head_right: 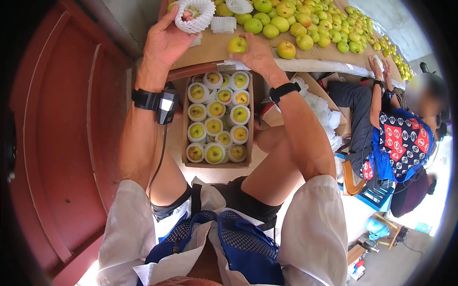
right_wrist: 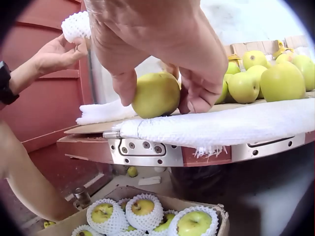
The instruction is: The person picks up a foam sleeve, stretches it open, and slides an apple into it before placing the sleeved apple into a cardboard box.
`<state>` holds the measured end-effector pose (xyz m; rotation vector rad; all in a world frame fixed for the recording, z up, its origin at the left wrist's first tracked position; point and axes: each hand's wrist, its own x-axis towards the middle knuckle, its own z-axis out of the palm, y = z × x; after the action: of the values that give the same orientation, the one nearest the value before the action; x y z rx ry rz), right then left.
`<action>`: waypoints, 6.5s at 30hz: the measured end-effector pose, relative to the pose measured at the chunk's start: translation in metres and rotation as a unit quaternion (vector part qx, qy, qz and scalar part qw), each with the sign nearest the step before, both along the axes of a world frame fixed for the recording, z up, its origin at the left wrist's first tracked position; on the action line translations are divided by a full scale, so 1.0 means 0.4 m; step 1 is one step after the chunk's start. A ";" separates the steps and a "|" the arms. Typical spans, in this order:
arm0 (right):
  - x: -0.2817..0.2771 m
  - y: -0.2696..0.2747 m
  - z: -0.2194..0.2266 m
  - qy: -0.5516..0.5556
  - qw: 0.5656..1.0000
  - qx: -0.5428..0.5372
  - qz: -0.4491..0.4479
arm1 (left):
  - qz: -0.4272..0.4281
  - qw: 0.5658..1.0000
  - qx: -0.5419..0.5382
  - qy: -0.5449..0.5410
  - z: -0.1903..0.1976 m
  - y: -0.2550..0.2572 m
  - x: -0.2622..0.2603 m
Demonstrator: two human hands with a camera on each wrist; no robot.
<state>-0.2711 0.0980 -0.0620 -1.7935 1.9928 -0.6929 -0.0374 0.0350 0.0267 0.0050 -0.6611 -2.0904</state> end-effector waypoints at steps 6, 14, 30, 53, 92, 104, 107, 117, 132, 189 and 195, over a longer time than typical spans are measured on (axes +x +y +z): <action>-0.004 0.019 0.006 -0.019 1.000 -0.007 -0.003 | -0.001 1.000 0.009 -0.008 -0.002 0.004 0.005; -0.036 0.015 -0.003 -0.110 0.994 -0.004 0.015 | -0.009 1.000 0.026 -0.012 -0.006 -0.002 0.004; -0.016 0.045 0.139 -0.548 0.833 0.007 0.071 | -0.105 0.995 -0.002 -0.001 -0.060 -0.011 -0.028; -0.045 0.042 0.145 -0.720 0.671 0.017 0.175 | -0.134 0.987 -0.003 -0.093 -0.042 0.041 -0.076; -0.077 -0.071 -0.100 -0.211 0.962 -0.116 -0.129 | 0.167 0.742 -0.176 -0.625 -0.287 -0.045 -0.220; -0.049 -0.053 -0.043 -0.277 0.937 -0.166 -0.135 | 0.179 0.777 -0.156 -0.583 -0.245 -0.008 -0.221; -0.031 -0.060 -0.028 -0.315 0.922 -0.170 -0.146 | 0.162 0.791 -0.134 -0.574 -0.223 -0.002 -0.204; -0.001 -0.087 0.005 -0.404 0.880 -0.186 -0.166 | 0.130 0.833 -0.042 -0.537 -0.170 0.000 -0.204; 0.054 -0.098 0.036 -0.551 0.800 -0.201 -0.129 | 0.204 0.839 -0.031 -0.503 -0.157 -0.014 -0.181; 0.044 -0.035 0.121 -0.471 0.845 -0.088 -0.236 | -0.007 0.942 -0.060 -0.331 -0.094 0.041 -0.109; 0.042 -0.005 0.151 -0.342 0.923 -0.133 -0.115 | 0.013 0.927 -0.056 -0.370 -0.055 0.046 -0.080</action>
<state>-0.2544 0.0959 -0.0017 -1.1866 1.6724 -1.4855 -0.0694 0.0534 0.0048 0.7666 -1.2129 -1.9952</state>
